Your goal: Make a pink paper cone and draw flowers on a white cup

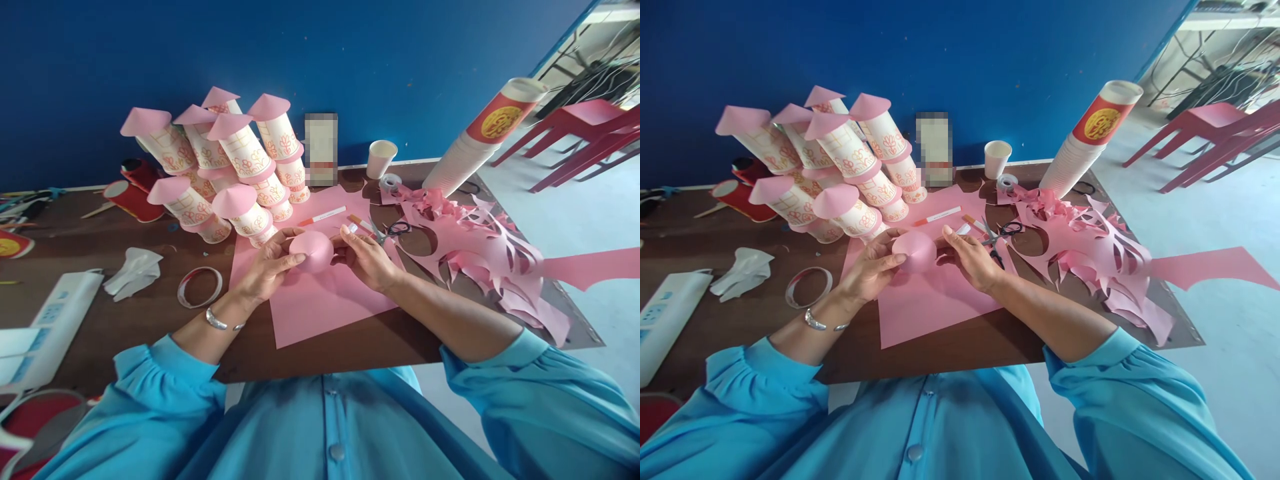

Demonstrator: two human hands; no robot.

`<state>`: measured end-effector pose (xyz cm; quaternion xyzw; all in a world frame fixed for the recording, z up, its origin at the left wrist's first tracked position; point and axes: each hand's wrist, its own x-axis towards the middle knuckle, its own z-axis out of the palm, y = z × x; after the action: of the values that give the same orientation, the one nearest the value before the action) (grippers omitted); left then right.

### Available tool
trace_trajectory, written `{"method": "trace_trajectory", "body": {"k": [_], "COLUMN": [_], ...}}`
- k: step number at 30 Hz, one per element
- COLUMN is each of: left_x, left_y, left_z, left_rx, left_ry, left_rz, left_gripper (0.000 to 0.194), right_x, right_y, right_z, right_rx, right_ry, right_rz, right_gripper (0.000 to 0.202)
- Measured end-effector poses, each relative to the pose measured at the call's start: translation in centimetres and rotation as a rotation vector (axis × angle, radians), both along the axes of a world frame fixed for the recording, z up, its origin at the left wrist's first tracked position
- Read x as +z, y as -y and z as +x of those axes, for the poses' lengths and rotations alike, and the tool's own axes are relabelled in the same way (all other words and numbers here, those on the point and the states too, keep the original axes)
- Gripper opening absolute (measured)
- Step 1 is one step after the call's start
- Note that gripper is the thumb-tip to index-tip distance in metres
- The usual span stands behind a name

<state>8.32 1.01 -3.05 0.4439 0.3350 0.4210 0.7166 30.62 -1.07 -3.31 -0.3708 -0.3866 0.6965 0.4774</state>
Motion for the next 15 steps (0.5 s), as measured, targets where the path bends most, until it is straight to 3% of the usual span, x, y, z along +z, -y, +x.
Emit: {"method": "trace_trajectory", "body": {"k": [7,15], "left_x": [-0.52,-0.47], "left_y": [-0.05,0.02], "left_z": [0.09,0.13], "left_rx": [-0.023,0.058], "left_ry": [-0.019,-0.01], "left_rz": [-0.001,-0.08], "left_gripper": [0.05,0.045], "right_x": [-0.37,-0.29], "right_y": [-0.02,-0.35], "right_z": [-0.13,0.0], "right_rx": [-0.001,0.017], "right_ry": [0.08,0.042], "right_rz": [0.029,-0.008], "right_gripper": [0.05,0.059]}}
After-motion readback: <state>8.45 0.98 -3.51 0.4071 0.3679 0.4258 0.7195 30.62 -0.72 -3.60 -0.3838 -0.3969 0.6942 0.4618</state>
